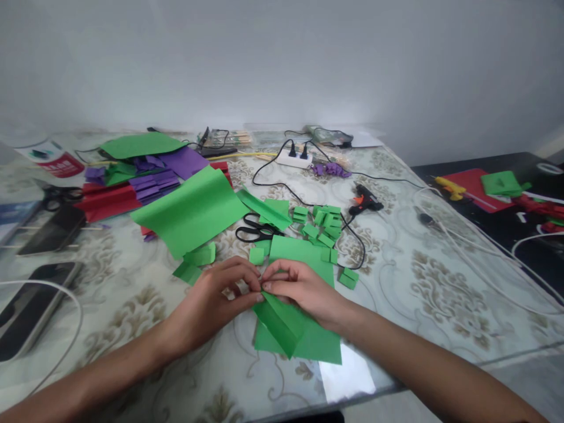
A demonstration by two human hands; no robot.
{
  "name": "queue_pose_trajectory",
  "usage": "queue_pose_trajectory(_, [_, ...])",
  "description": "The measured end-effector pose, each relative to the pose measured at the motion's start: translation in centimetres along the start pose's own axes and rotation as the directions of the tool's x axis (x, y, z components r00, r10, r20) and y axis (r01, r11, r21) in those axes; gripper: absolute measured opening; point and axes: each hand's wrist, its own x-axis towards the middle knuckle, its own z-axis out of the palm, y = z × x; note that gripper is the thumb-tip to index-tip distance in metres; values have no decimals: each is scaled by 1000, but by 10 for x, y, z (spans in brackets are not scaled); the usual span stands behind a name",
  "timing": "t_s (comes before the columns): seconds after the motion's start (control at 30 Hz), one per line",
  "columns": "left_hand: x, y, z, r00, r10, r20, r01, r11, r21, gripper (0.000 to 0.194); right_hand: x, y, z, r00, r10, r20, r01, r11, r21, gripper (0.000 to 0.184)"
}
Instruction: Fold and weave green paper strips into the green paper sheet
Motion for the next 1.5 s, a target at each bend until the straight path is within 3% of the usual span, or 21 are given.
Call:
queue_pose_trajectory(0.63, [-1, -2, 2, 996, -86, 31, 87, 996, -31, 10, 2, 5, -1, 1000, -19, 7, 19, 1000, -8, 22])
queue_pose_trajectory(0.9, [0, 1, 1, 998, -66, 21, 67, 997, -25, 13, 0, 5, 0, 1000, -5, 14, 5, 999, 37, 33])
queue_pose_trajectory(1.13, [-1, 0, 2, 997, -71, 35, 72, 997, -21, 14, 2, 9, -1, 1000, -14, 27, 12, 998, 67, 23])
queue_pose_trajectory(1.5, [-3, -1, 3, 993, -100, 58, 101, 995, -8, 12, 3, 12, -4, 1000, -16, 12, 16, 1000, 26, 24])
